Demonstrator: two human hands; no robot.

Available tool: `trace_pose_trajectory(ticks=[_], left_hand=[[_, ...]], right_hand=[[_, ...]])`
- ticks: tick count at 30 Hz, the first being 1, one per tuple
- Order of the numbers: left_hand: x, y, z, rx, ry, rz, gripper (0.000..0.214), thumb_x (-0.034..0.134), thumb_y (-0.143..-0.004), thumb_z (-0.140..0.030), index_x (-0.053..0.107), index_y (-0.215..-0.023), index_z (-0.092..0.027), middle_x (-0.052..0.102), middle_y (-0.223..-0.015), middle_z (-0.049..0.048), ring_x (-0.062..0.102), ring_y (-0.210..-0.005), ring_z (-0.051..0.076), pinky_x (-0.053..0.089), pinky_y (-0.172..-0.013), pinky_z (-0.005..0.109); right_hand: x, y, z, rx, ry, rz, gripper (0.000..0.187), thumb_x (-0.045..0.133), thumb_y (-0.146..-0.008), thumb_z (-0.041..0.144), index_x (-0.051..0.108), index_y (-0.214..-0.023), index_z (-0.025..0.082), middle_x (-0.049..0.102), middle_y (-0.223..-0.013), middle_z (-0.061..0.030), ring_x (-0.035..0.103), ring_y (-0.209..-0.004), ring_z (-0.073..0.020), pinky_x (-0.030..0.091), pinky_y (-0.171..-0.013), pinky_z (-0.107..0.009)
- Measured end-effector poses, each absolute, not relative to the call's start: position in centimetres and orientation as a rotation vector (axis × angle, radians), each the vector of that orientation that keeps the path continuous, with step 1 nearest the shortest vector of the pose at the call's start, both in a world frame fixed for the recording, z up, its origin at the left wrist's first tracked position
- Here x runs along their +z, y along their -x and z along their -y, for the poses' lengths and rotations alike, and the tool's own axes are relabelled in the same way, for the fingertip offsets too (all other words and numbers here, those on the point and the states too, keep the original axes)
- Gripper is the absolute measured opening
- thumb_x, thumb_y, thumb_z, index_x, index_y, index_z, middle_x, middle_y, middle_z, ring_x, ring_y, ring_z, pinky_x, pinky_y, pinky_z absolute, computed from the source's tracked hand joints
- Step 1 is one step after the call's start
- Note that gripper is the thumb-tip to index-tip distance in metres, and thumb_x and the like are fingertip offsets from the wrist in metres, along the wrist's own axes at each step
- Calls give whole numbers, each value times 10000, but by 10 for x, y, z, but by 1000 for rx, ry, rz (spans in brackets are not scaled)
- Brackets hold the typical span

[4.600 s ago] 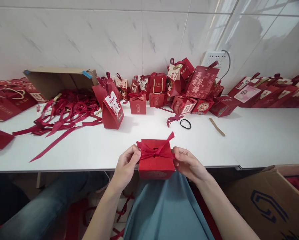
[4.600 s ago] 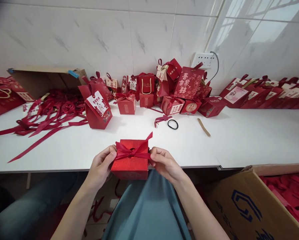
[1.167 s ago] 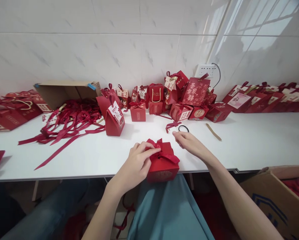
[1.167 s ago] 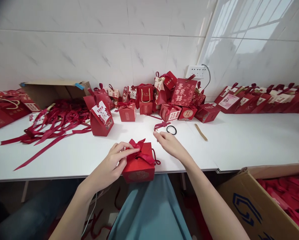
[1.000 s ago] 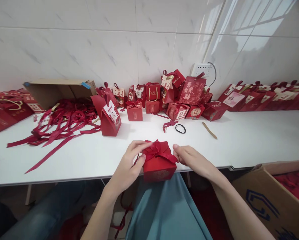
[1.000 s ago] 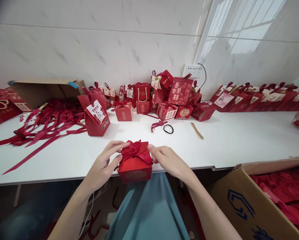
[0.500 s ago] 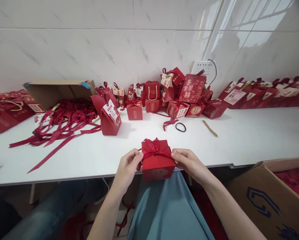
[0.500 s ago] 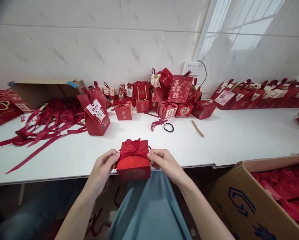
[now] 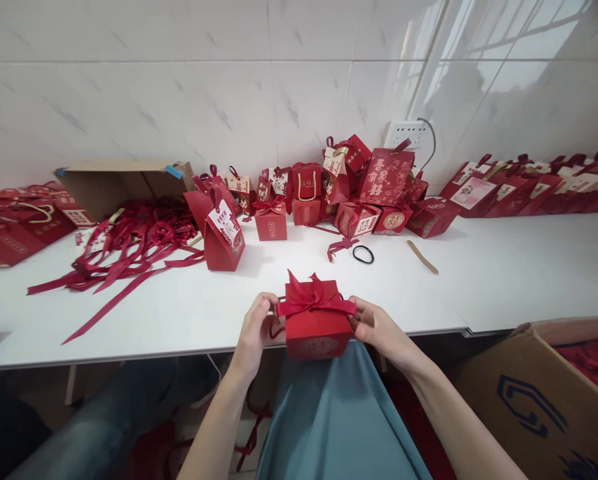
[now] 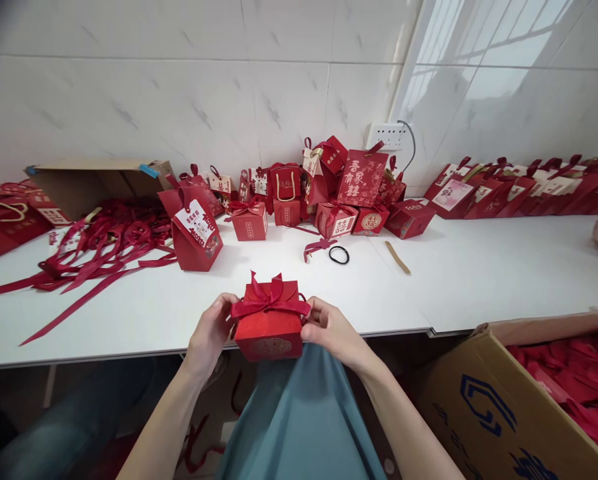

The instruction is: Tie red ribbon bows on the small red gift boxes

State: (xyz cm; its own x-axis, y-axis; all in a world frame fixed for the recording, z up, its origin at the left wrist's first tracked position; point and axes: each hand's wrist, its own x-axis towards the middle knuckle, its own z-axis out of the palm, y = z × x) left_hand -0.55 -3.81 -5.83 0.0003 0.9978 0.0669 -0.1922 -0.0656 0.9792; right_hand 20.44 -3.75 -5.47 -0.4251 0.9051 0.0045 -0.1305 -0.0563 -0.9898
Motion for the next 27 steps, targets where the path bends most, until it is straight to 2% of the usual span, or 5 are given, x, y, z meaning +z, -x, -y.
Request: trace_pose_trajectory(ticks=[4,9,14,20,27], left_hand=[[-64,11,33,1460,-1250,-1215,410,415,-832,-549,493,-1041,-206,623,-882,34,576,-857,177,420,-756,293],[-67,29,37,1794,-1147,-1440,295,328,-890,-396,527,-822,-189,391,-418,-69,406,-448,136,335,-541,267],[-66,31,38,1808,-1172,-1417,226,383,-854,-309,525,-719,-196,402,-443,-62,396,-460,123,328,-530,256],[-60,5,32,1385,-1396,-1457,309,494,-805,-474,534,-899,-183,572,-878,40,554,-860,185,424,-760,306],[-45,-16,9,1315,-1332,-1231,502,554,-778,-459,401,-1187,-211,423,-1345,119,390,-1267,243,364,-999,399]], right_hand=[[-55,-210,35,1294,1149,1554,489,739,-599,528,457,-855,221,495,-698,31,486,-649,-146,393,-601,-270],[-58,-230,18,607,1414,1183,422,597,-723,543,446,-946,217,475,-727,18,487,-616,-142,417,-586,-285],[-61,-231,23,770,1328,1332,384,459,-823,555,511,-977,207,567,-915,-65,572,-841,-202,478,-746,-359],[-67,-215,30,837,1221,1411,482,466,-815,592,444,-1130,229,499,-1223,-129,531,-1099,-255,455,-902,-442],[-62,-198,17,866,1219,1409,672,486,-794,610,287,-1322,244,313,-1425,-161,323,-1328,-287,334,-1041,-502]])
